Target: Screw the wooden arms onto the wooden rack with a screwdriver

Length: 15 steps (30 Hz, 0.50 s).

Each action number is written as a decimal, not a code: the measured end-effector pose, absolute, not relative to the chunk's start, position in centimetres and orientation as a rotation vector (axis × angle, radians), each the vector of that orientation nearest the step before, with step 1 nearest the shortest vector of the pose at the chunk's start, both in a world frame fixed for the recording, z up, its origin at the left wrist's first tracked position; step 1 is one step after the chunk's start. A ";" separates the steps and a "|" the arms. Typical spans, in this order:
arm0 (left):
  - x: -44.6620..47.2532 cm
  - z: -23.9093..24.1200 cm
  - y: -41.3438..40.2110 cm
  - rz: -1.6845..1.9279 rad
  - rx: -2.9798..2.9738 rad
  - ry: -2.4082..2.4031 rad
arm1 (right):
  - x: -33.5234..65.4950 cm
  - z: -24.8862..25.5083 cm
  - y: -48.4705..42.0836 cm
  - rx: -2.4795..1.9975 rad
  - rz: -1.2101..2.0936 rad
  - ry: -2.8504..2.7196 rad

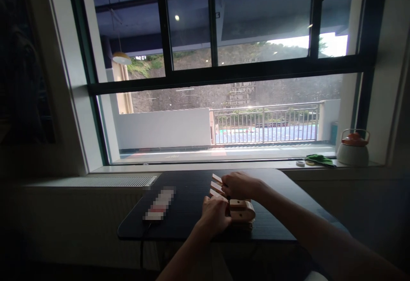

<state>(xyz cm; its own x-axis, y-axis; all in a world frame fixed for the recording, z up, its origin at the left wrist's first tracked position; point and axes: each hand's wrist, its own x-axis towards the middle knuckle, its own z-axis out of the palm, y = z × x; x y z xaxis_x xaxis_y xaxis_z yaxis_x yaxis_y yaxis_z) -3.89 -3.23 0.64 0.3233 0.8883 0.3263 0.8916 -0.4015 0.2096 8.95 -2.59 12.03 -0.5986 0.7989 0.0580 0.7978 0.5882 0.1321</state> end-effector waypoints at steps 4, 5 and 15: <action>-3.9 1.0 -3.3 -0.590 -2.563 -1.733 | 8.9 12.9 -2.8 1.381 0.181 2.771; -3.9 1.0 -3.3 -0.587 -2.564 -1.737 | 8.9 13.0 -2.8 1.370 0.165 2.768; -3.7 1.3 -3.6 -0.606 -2.561 -1.800 | 9.1 12.3 -2.7 1.443 0.157 2.733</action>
<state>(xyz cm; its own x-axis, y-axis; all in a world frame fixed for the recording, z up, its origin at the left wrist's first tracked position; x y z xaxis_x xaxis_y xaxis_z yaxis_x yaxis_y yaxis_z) -3.67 -3.60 1.26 0.2906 0.9152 0.2791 0.8975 -0.3619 0.2520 9.06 -2.72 12.28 -0.5640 0.8257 0.0057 0.8210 0.5600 0.1113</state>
